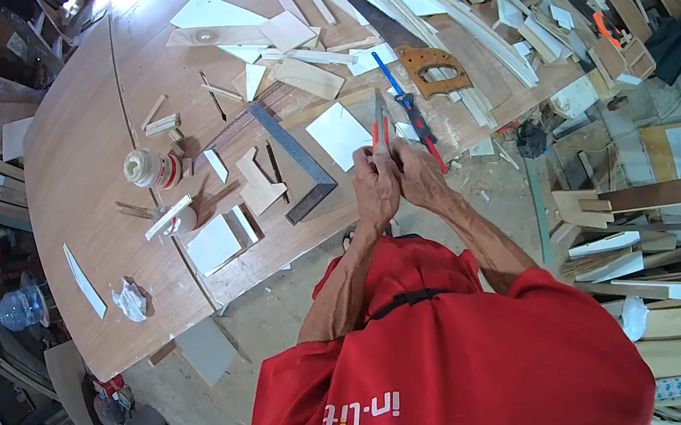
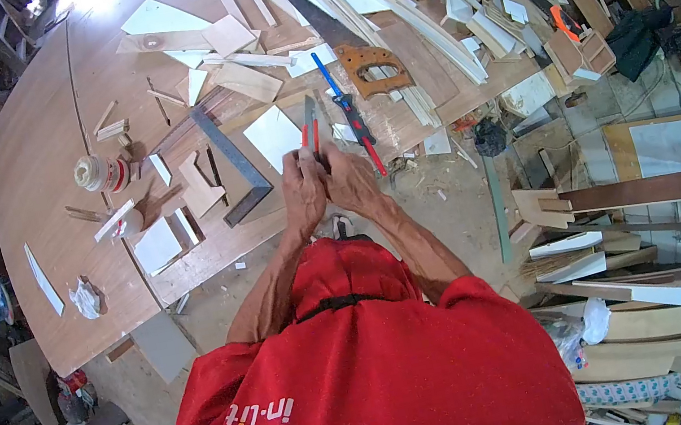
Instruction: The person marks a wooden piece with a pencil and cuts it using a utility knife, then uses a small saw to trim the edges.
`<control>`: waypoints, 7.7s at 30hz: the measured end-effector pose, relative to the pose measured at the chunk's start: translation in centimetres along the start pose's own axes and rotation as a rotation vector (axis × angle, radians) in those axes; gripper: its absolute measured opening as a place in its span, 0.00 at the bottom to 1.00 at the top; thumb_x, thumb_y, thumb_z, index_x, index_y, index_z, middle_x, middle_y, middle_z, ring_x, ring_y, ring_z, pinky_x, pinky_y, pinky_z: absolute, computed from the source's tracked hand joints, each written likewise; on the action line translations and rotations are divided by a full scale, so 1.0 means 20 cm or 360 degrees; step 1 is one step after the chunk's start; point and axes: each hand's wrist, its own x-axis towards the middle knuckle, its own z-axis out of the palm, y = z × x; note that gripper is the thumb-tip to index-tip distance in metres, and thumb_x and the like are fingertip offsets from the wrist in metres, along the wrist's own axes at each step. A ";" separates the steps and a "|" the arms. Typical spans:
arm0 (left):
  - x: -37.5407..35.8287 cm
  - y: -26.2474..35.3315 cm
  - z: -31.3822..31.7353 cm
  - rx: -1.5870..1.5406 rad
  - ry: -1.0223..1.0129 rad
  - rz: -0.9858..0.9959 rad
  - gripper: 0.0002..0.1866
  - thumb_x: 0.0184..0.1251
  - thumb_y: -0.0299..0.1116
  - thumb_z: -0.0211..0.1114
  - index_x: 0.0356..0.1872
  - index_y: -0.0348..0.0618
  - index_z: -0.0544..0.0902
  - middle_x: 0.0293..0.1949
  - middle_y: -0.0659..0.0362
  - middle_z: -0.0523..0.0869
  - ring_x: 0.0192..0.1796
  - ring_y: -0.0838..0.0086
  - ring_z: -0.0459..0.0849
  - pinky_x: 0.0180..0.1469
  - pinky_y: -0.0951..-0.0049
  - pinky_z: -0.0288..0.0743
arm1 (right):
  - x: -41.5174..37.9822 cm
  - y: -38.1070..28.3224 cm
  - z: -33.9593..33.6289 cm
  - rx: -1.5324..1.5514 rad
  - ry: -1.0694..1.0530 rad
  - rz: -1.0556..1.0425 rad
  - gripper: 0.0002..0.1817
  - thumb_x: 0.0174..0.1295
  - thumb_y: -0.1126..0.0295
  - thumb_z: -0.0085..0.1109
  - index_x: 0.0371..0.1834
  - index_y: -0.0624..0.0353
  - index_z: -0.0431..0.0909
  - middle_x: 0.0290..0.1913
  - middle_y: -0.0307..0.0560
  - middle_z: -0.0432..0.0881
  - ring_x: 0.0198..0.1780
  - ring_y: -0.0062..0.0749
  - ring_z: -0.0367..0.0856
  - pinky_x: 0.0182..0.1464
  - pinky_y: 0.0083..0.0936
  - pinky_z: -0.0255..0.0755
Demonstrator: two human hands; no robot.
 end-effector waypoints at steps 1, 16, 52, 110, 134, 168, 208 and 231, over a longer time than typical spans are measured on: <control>0.01 0.02 0.00 -0.0065 -0.0023 -0.0099 0.28 0.74 0.54 0.50 0.41 0.31 0.73 0.25 0.51 0.80 0.26 0.71 0.79 0.28 0.67 0.72 | 0.02 0.02 0.04 -0.0002 -0.0001 -0.0008 0.13 0.70 0.61 0.49 0.43 0.61 0.74 0.37 0.51 0.81 0.36 0.47 0.80 0.37 0.39 0.72; 0.24 -0.08 -0.26 0.1307 0.0177 0.0600 0.19 0.59 0.39 0.67 0.44 0.37 0.76 0.40 0.46 0.82 0.46 0.47 0.79 0.48 0.53 0.72 | 0.31 0.15 0.12 0.1451 0.0050 0.0737 0.20 0.65 0.56 0.58 0.41 0.65 0.73 0.31 0.47 0.75 0.35 0.33 0.77 0.39 0.33 0.72; 0.56 -0.11 -0.36 -0.1158 -0.0365 -0.0379 0.15 0.69 0.21 0.56 0.55 0.40 0.77 0.43 0.61 0.85 0.37 0.77 0.85 0.35 0.74 0.83 | 0.27 -0.06 0.00 0.1246 0.0249 0.0145 0.15 0.58 0.61 0.69 0.35 0.64 0.80 0.25 0.38 0.76 0.27 0.20 0.70 0.30 0.22 0.66; 0.50 -0.02 -0.36 0.1823 -0.0670 0.0228 0.70 0.27 0.56 0.82 0.74 0.36 0.51 0.74 0.44 0.51 0.77 0.46 0.45 0.72 0.37 0.45 | 0.21 0.11 0.23 0.0544 0.0406 0.0606 0.13 0.56 0.63 0.64 0.37 0.61 0.78 0.34 0.58 0.84 0.38 0.54 0.84 0.40 0.43 0.76; 0.49 0.00 -0.34 0.1810 -0.0639 0.0275 0.68 0.29 0.56 0.82 0.72 0.34 0.53 0.73 0.40 0.53 0.76 0.44 0.48 0.71 0.37 0.47 | 0.19 0.17 0.21 0.0682 0.0283 0.0456 0.15 0.60 0.64 0.56 0.43 0.65 0.72 0.32 0.66 0.80 0.39 0.60 0.82 0.43 0.47 0.73; 0.49 0.02 -0.34 0.1784 -0.0661 0.0246 0.66 0.29 0.50 0.83 0.72 0.40 0.53 0.72 0.44 0.53 0.75 0.47 0.50 0.68 0.39 0.53 | 0.20 0.05 0.13 0.0061 -0.0124 -0.0040 0.34 0.61 0.74 0.51 0.74 0.51 0.58 0.39 0.61 0.81 0.39 0.53 0.82 0.41 0.44 0.77; 0.50 -0.03 -0.35 0.1892 -0.0643 0.0279 0.66 0.31 0.53 0.82 0.73 0.39 0.53 0.73 0.43 0.52 0.76 0.43 0.48 0.71 0.40 0.51 | -0.05 0.02 0.00 -0.0049 -0.0280 0.0061 0.37 0.59 0.73 0.51 0.75 0.53 0.53 0.44 0.70 0.77 0.43 0.62 0.82 0.46 0.47 0.78; 0.50 -0.04 -0.37 0.1760 -0.0655 0.0385 0.66 0.32 0.54 0.82 0.73 0.38 0.52 0.72 0.40 0.53 0.74 0.40 0.50 0.70 0.40 0.52 | 0.18 0.00 0.10 0.0075 -0.0163 0.0115 0.27 0.65 0.69 0.48 0.70 0.51 0.65 0.36 0.60 0.81 0.36 0.56 0.81 0.40 0.46 0.75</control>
